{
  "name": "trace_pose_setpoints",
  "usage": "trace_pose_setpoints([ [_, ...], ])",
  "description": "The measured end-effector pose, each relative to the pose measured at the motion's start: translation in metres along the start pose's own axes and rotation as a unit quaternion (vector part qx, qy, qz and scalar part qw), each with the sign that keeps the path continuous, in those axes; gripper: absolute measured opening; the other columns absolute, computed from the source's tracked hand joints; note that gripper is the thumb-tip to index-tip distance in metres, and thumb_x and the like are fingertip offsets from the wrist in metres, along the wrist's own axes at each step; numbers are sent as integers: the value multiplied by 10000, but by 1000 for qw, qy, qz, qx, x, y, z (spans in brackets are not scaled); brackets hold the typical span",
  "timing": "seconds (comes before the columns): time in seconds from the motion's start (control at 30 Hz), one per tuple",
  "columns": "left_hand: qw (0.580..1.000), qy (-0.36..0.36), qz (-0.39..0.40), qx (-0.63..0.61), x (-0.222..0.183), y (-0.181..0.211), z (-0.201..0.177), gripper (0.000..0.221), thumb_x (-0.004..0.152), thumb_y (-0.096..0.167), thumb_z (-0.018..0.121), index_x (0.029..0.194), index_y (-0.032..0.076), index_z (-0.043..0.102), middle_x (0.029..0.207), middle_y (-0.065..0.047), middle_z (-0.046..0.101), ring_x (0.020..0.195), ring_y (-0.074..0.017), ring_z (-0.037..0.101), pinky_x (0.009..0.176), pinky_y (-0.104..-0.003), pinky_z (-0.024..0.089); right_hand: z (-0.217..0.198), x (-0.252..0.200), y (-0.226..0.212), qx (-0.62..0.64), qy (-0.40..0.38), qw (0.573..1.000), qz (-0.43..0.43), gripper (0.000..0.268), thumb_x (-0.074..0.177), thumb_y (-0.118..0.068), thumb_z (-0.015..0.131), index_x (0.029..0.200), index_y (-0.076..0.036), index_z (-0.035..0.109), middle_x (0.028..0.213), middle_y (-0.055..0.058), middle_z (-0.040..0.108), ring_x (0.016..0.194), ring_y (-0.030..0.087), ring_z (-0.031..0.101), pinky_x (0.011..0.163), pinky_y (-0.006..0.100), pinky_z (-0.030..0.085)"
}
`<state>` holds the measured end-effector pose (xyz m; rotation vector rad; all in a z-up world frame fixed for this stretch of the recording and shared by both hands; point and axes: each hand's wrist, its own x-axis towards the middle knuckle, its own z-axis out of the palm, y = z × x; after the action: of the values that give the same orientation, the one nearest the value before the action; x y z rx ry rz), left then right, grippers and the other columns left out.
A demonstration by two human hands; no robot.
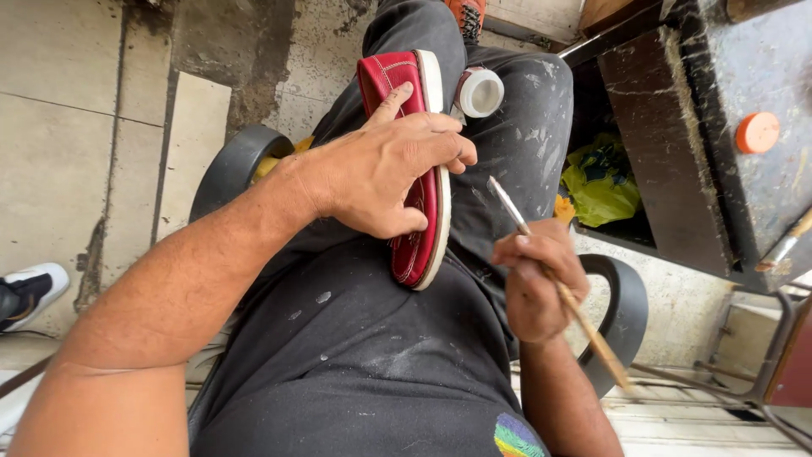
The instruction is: Applying adhesive or paint to the edges of shoes using a brush for repair or refurbishment
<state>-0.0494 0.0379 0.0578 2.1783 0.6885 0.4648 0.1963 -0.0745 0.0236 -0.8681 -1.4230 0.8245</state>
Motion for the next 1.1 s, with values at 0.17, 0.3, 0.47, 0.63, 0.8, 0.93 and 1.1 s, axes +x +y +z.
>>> trace_pose_setpoints([
  [0.17, 999, 31, -1, 30, -1, -7, 9, 778, 682, 335, 839, 1340, 65, 523, 1404, -274, 500, 1451, -349, 393, 1114, -800, 54, -26, 24, -10, 70, -53, 994, 70, 186, 939, -97, 498, 975, 33, 625, 1193, 296, 550, 926, 394, 698, 820, 404, 704],
  [0.3, 999, 34, 17, 15, 3, -12, 14, 787, 678, 278, 840, 1344, 63, 479, 1304, -86, 630, 1454, -328, 381, 1113, -813, 34, -9, 50, -24, -53, -108, 990, 69, 168, 894, 134, 634, 913, -33, 620, 1084, 257, 647, 851, 252, 738, 810, 296, 696],
  [0.47, 1000, 22, -1, -5, 5, -10, 12, 909, 655, 300, 883, 1396, 57, 416, 1242, -68, 637, 1407, -268, 421, 1132, -783, 0, 1, 70, -11, -138, -155, 978, 0, 163, 875, 111, 700, 886, -36, 630, 949, 187, 723, 846, 264, 707, 783, 339, 608],
  [0.63, 1000, 21, 0, -6, 6, -10, 12, 914, 666, 291, 873, 1402, 57, 386, 1213, -72, 649, 1391, -277, 434, 1119, -803, 14, 9, 80, -10, -150, -187, 971, -14, 153, 874, 108, 687, 866, -32, 625, 935, 174, 724, 823, 263, 713, 775, 350, 604],
  [0.8, 999, 33, 1, 1, 7, -12, 17, 987, 634, 331, 913, 1425, 57, 389, 1207, -80, 647, 1367, -285, 466, 1131, -782, 15, 10, 84, -10, -160, -216, 963, -16, 189, 836, 123, 698, 837, -50, 624, 910, 144, 730, 786, 238, 702, 763, 334, 594],
  [0.93, 1000, 25, -6, 6, 9, -10, 16, 985, 627, 304, 895, 1429, 71, 371, 1196, -69, 642, 1358, -273, 463, 1124, -794, -1, 12, 90, -12, -174, -227, 958, -15, 201, 820, 128, 682, 835, -59, 611, 897, 147, 724, 777, 241, 698, 755, 336, 589],
  [1.1, 1000, 10, -16, 6, 10, -10, 16, 1002, 650, 325, 892, 1455, 54, 359, 1217, -71, 652, 1394, -258, 414, 1128, -797, -21, 6, 89, -23, -124, -267, 955, 35, 142, 738, 89, 651, 759, -37, 591, 781, 168, 695, 668, 231, 676, 648, 316, 559],
])
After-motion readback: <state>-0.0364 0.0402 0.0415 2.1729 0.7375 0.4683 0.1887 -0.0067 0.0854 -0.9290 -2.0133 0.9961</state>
